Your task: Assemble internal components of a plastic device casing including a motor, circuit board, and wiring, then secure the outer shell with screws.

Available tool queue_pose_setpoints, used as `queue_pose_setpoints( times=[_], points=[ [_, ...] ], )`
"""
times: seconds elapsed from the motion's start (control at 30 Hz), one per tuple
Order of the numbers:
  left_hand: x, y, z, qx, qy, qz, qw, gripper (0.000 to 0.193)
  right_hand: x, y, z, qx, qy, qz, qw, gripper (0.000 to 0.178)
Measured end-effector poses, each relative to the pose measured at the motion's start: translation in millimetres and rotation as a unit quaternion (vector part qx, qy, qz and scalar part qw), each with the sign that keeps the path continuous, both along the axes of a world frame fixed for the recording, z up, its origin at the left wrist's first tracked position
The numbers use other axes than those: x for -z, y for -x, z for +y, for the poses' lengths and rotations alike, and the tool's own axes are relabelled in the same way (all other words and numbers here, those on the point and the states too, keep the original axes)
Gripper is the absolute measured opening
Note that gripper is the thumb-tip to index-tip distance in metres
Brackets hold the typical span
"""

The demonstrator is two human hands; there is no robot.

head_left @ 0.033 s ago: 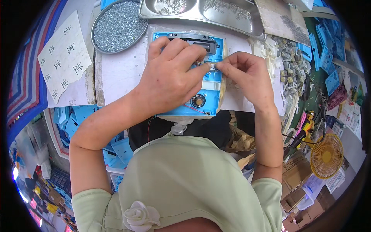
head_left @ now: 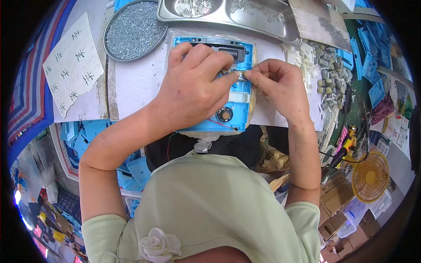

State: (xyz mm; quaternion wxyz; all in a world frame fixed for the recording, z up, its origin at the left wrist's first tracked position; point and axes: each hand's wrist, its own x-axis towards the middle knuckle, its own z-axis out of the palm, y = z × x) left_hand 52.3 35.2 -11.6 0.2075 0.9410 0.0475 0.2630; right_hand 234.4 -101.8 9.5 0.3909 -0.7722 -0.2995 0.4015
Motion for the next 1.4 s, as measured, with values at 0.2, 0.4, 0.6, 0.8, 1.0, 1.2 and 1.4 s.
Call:
queue_pose_setpoints(
  times=[0.2, 0.4, 0.6, 0.8, 1.0, 1.2, 1.4],
  points=[
    [-1, 2, 6, -0.005, 0.050, -0.017, 0.999, 0.029, 9, 17, 2, 0.012, -0.038, -0.051, 0.998, 0.021],
    [-6, -21, 26, 0.033, 0.035, -0.010, 0.999, 0.022, 12, 9, -10, -0.005, -0.066, -0.095, 0.993, 0.023],
    [-11, -22, 27, 0.045, 0.031, 0.021, 0.998, 0.025, -59, -138, -20, 0.022, -0.065, -0.265, 0.962, 0.016],
    [-15, -40, 36, 0.097, 0.059, 0.061, 0.992, 0.029, -51, -387, -93, -0.025, 0.488, -0.513, 0.706, 0.055],
    [-21, -38, 42, 0.077, 0.111, 0.052, 0.990, 0.035, 6, -461, -109, -0.027, 0.498, -0.471, 0.728, 0.065],
    [-16, -34, 46, 0.079, 0.130, 0.072, 0.986, 0.039, -43, -484, -134, 0.167, 0.408, -0.555, 0.705, 0.048],
    [-16, -35, 37, 0.066, 0.092, 0.008, 0.994, 0.038, -114, -416, -169, 0.293, 0.034, -0.483, 0.824, 0.039]
  ],
)
